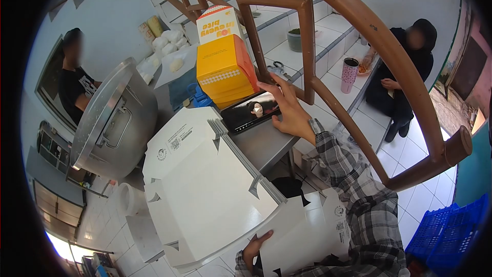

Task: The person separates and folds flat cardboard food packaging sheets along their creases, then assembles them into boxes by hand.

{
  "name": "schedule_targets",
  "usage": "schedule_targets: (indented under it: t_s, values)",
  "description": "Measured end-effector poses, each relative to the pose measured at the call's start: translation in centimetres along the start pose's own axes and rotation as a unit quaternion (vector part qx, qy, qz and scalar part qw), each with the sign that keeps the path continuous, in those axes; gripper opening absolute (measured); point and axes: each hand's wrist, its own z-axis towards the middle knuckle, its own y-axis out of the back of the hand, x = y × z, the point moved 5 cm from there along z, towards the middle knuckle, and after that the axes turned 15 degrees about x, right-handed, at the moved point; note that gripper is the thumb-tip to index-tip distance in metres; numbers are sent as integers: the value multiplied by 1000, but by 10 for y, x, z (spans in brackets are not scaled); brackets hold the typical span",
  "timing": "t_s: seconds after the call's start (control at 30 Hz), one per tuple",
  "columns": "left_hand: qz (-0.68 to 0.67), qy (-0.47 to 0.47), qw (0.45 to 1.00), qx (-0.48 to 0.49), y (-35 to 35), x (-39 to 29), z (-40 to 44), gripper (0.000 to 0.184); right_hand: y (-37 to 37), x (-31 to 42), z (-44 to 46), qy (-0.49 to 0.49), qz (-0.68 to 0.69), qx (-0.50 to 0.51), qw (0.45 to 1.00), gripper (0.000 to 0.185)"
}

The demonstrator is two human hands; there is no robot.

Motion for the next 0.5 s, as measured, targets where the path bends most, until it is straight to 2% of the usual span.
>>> schedule_targets:
  t_s: [0.3, 0.4, 0.47, 0.5]
  values:
    - [0, -33, 999, 29, -3, -4, 0, 62, 2, 3, -3, -3, -21, -36, 999, 94]
    - [-13, -11, 999, 33, -1, -4, -2, 65, 25, 19, -36, 9, -47, -116, 992, 88]
    - [-31, 4, 998, 49, -2, -4, -3, 68, 39, 25, -74, -25, -35, -139, 989, 82]
    - [-41, 12, 997, 57, -3, -4, -4, 70, 42, 22, -99, -68, 46, -133, 988, 80]
